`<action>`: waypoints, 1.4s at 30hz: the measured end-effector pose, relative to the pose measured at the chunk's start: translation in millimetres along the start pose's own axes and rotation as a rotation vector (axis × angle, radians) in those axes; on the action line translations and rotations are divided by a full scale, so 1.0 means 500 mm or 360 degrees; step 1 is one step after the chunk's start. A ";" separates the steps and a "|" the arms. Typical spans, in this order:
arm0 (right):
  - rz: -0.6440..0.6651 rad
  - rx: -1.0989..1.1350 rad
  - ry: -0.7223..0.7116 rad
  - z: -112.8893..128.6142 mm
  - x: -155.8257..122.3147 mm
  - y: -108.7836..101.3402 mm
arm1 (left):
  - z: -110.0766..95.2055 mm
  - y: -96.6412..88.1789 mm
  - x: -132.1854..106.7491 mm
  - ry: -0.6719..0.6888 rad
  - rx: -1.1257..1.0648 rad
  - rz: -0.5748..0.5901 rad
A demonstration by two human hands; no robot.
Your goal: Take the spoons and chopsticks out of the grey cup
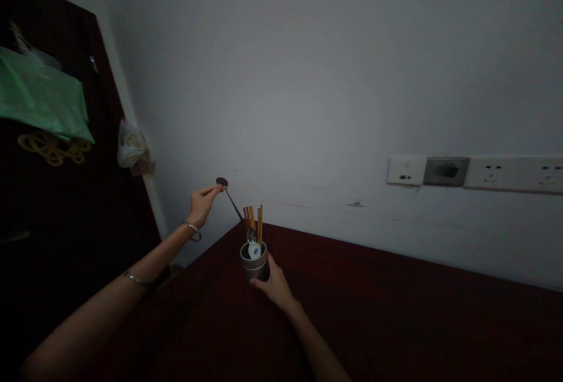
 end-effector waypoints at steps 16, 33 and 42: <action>0.0111 0.0084 0.0183 -0.013 -0.004 -0.007 | 0.064 -0.161 0.015 -0.0576 0.0004 0.0197; -0.0034 0.0286 0.0218 0.278 -0.027 -0.092 | -0.035 -0.014 -0.133 -0.0511 -0.0020 0.0645; -0.0311 -0.0210 0.0057 0.306 -0.037 -0.123 | -0.085 0.080 -0.195 -0.0454 0.0066 0.0622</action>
Point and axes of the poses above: each hand's wrist, its own x-axis towards the middle knuckle, its own y-axis out of the palm, z = x × y, the point moved 5 cm from there along x, towards the middle knuckle, and after that the axes turned 7 degrees about -x, right-handed, at the moved point
